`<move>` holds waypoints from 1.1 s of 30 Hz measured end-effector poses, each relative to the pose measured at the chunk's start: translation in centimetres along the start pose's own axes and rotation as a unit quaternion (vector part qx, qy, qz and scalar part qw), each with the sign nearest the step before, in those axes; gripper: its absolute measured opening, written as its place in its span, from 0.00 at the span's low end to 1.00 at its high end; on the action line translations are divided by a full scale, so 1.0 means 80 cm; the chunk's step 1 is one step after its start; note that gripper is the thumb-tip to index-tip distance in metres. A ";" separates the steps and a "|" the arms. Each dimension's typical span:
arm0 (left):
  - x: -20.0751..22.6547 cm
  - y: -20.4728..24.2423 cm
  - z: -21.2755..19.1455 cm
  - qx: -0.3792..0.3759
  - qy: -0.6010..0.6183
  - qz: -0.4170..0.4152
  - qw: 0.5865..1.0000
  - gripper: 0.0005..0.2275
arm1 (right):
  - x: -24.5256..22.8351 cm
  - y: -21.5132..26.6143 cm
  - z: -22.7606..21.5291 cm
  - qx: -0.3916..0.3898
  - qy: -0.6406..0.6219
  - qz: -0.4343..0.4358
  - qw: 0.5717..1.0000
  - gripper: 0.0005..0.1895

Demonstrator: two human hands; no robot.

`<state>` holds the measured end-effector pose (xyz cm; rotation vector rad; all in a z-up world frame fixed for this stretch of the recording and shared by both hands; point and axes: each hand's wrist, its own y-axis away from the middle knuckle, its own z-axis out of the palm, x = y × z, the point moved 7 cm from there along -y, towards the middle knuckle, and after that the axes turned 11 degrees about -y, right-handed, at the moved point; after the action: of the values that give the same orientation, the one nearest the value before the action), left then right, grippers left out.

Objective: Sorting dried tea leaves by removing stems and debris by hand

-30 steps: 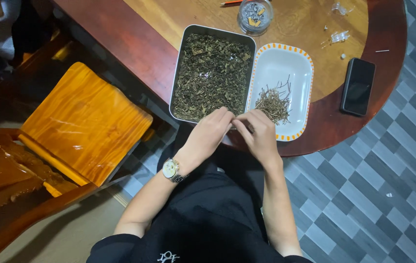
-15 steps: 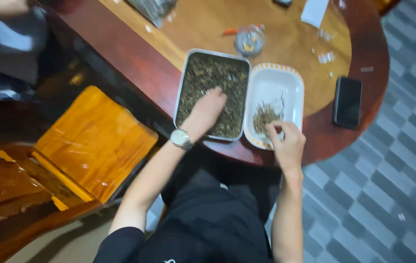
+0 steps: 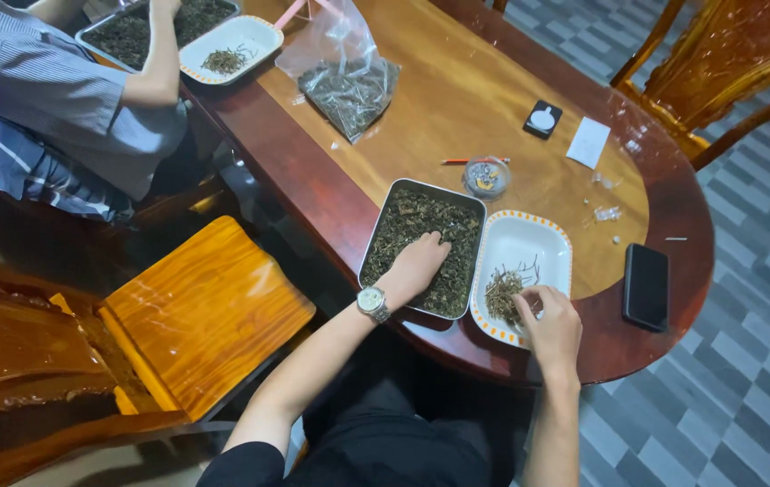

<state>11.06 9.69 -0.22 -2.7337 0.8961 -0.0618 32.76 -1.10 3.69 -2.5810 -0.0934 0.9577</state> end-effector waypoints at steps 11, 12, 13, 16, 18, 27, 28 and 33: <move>0.010 0.042 -0.044 0.059 0.062 -0.023 0.996 0.10 | -0.046 -0.021 0.067 -0.028 -0.034 -0.062 0.997 0.11; 0.013 0.046 -0.041 0.062 0.074 -0.022 0.995 0.08 | -0.055 -0.024 0.075 -0.036 -0.028 -0.071 0.996 0.09; 0.014 0.049 -0.039 0.066 0.083 -0.021 0.994 0.06 | -0.066 -0.029 0.085 -0.042 -0.023 -0.081 0.996 0.08; 0.015 0.060 -0.049 0.060 0.097 -0.025 0.993 0.06 | -0.087 -0.039 0.104 -0.078 -0.045 -0.086 0.992 0.06; 0.012 0.063 -0.052 0.056 0.109 -0.019 0.992 0.06 | -0.088 -0.042 0.116 -0.091 -0.056 -0.083 0.991 0.06; 0.010 0.067 -0.052 0.041 0.202 -0.002 0.979 0.07 | -0.099 -0.035 0.108 -0.137 -0.139 -0.079 0.978 0.04; 0.013 0.067 -0.054 0.041 0.210 0.002 0.977 0.07 | -0.095 -0.032 0.105 -0.142 -0.140 -0.077 0.977 0.03; 0.025 0.059 -0.056 0.045 0.202 0.009 0.978 0.06 | -0.100 -0.031 0.085 -0.132 -0.117 -0.082 0.981 0.03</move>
<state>9.41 3.80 2.76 -2.6717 0.9878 -0.6574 22.45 1.88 4.81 -2.6296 -0.5214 1.2532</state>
